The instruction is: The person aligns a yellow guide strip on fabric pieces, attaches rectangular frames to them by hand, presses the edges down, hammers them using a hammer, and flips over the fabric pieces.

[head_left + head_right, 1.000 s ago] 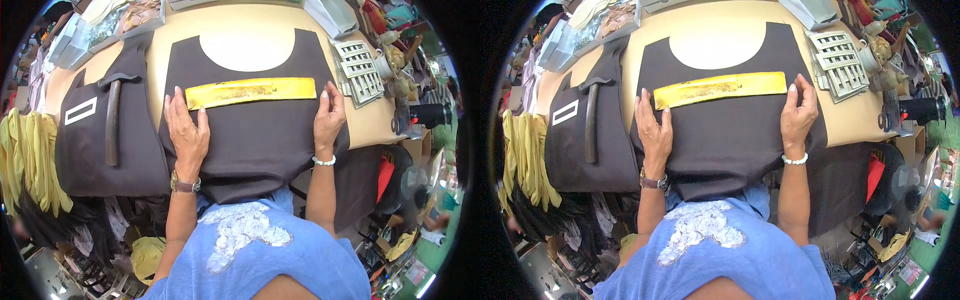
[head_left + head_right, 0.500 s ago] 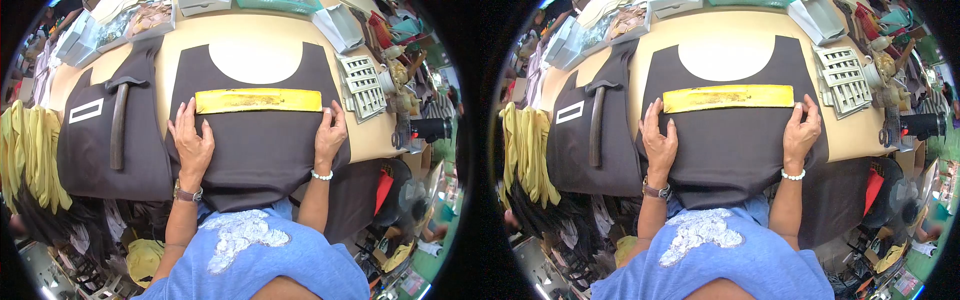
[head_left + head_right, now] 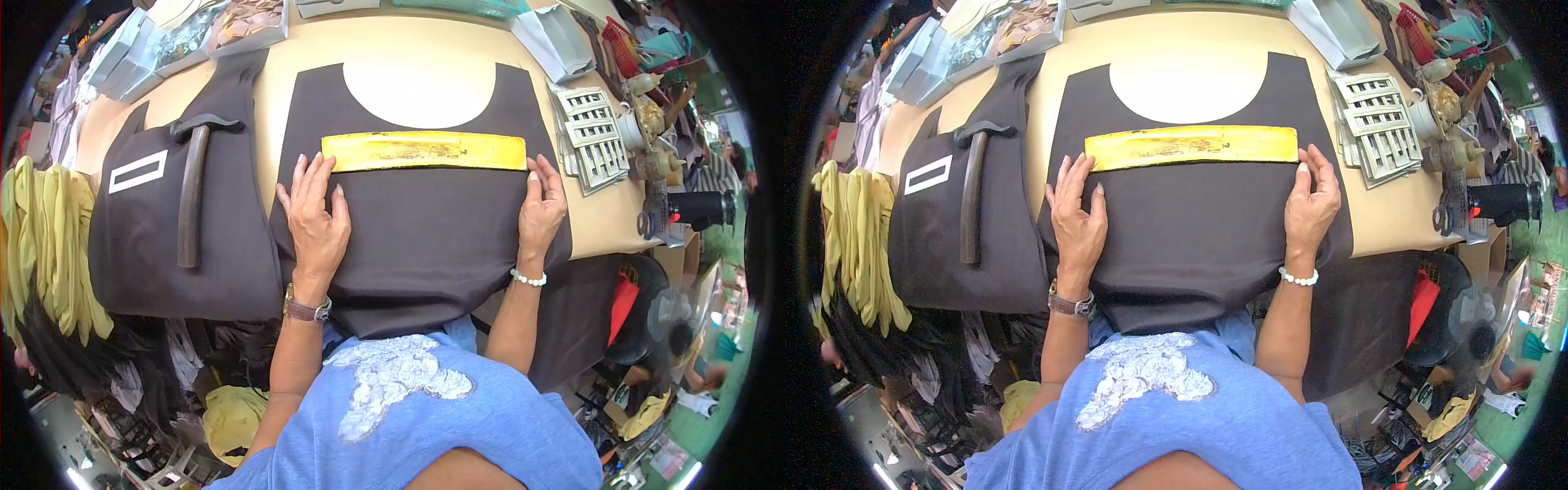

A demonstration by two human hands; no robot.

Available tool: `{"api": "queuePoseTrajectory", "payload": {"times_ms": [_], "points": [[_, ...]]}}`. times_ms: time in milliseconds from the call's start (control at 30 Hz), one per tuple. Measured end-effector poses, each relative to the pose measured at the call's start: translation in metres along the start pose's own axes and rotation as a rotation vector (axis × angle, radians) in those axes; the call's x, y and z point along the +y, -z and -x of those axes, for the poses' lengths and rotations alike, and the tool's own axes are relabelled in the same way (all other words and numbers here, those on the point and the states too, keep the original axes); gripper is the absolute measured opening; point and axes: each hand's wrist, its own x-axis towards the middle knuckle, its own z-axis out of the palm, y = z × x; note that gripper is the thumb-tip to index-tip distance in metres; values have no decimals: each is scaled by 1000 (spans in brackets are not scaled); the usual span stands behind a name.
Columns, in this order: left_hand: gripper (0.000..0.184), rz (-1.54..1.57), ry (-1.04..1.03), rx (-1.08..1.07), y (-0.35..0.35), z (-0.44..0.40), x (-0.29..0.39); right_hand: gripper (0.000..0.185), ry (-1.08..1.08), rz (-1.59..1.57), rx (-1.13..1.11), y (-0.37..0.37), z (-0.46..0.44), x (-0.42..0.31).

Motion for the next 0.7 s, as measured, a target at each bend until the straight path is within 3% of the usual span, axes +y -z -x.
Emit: {"api": "queuePoseTrajectory", "payload": {"times_ms": [433, 700], "points": [[40, -38, 18, 20, -3, 0, 1, 25, 10, 65, -35, 2, -2, 5], [34, -62, -17, 16, -2, 0, 2, 31, 315, 428, -255, 22, 5, -3]]}}
